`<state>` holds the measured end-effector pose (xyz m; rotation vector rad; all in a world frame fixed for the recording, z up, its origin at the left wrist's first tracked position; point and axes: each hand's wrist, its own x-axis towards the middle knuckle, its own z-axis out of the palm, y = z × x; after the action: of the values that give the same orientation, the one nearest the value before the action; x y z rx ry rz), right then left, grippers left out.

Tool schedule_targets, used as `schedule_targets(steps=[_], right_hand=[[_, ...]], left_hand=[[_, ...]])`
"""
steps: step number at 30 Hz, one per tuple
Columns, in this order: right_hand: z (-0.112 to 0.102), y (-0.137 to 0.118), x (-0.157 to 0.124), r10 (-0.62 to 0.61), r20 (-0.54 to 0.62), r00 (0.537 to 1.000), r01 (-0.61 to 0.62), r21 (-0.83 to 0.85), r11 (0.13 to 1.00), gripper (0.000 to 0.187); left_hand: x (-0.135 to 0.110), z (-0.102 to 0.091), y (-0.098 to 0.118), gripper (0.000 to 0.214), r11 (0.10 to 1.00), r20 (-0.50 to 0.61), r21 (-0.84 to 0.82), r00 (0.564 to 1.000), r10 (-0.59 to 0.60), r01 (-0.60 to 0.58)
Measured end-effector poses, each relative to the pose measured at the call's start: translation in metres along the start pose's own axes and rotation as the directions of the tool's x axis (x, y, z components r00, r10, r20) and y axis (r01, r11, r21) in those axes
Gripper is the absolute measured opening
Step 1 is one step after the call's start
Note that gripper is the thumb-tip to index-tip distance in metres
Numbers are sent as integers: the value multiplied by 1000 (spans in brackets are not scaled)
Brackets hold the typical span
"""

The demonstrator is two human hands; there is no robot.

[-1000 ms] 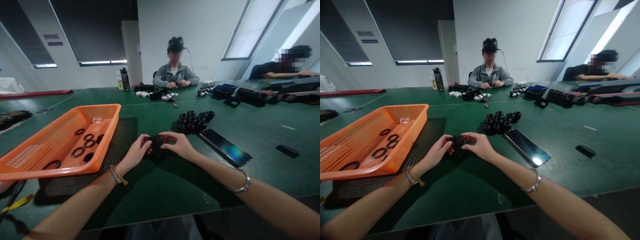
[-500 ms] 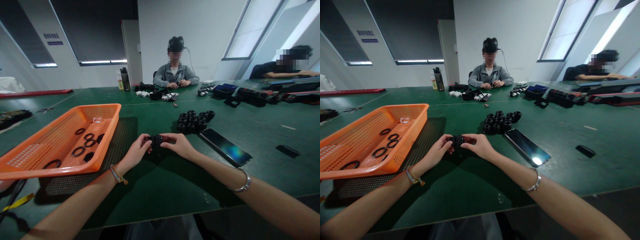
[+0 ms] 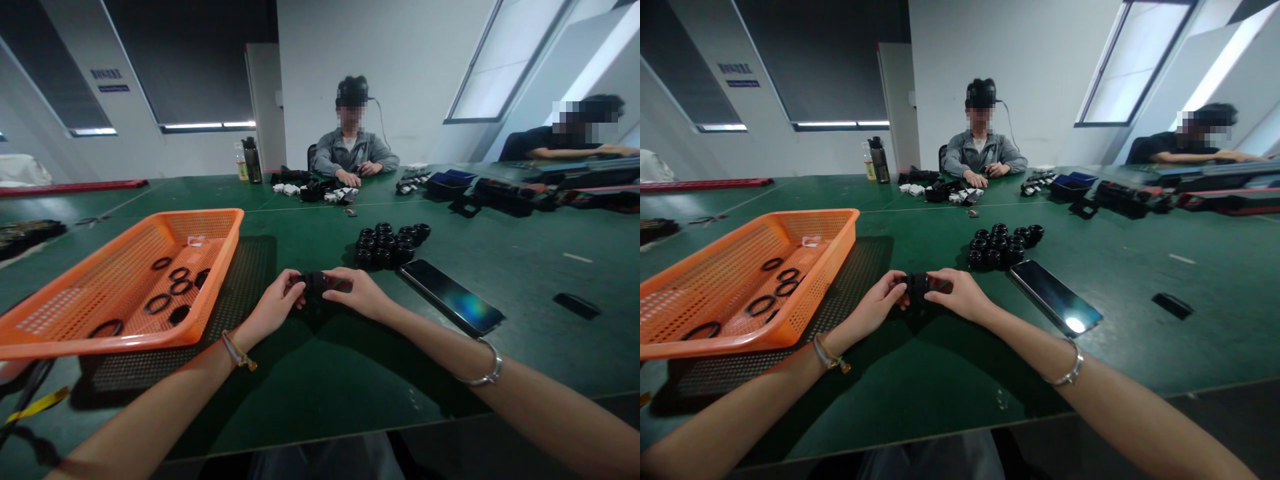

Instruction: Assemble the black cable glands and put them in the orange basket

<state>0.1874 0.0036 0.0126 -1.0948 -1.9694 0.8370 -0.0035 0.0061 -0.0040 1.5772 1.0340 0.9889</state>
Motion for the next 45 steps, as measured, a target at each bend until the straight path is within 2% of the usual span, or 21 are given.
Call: schedule_targets(steps=[5,8,11,23,29,34,39,45], right_hand=[[3,3,0,67,-24,997,-62,161,985,48],[3,4,0,42,-20,999,-38,199,979,45],[2,3,0,39,-6,999,-37,194,980,37],[3,5,2,82,-17,996,-77,190,979,37],[1,4,1,89,25,996,-92,188,978,49],[1,2,1,74,-30,997,-70,123,990,40],[4,3,0,63,-65,996,-49,205,977,53],[3,3,-1,69,-42,997,-59,190,980,43]], left_hand=[[-1,0,1,19,1000,20,-7,1000,-1,1],[-1,-1,2,20,1000,28,-13,1000,4,-3],[-1,-1,1,21,1000,29,-14,1000,7,-7],[-2,-1,4,22,1000,30,-3,1000,5,-5],[-1,0,5,21,998,35,-47,999,-28,29],[-1,0,7,15,999,52,-34,998,-38,39],[-1,-1,5,14,998,65,-47,997,-32,35],[-1,-1,5,14,999,62,-30,998,-32,34]])
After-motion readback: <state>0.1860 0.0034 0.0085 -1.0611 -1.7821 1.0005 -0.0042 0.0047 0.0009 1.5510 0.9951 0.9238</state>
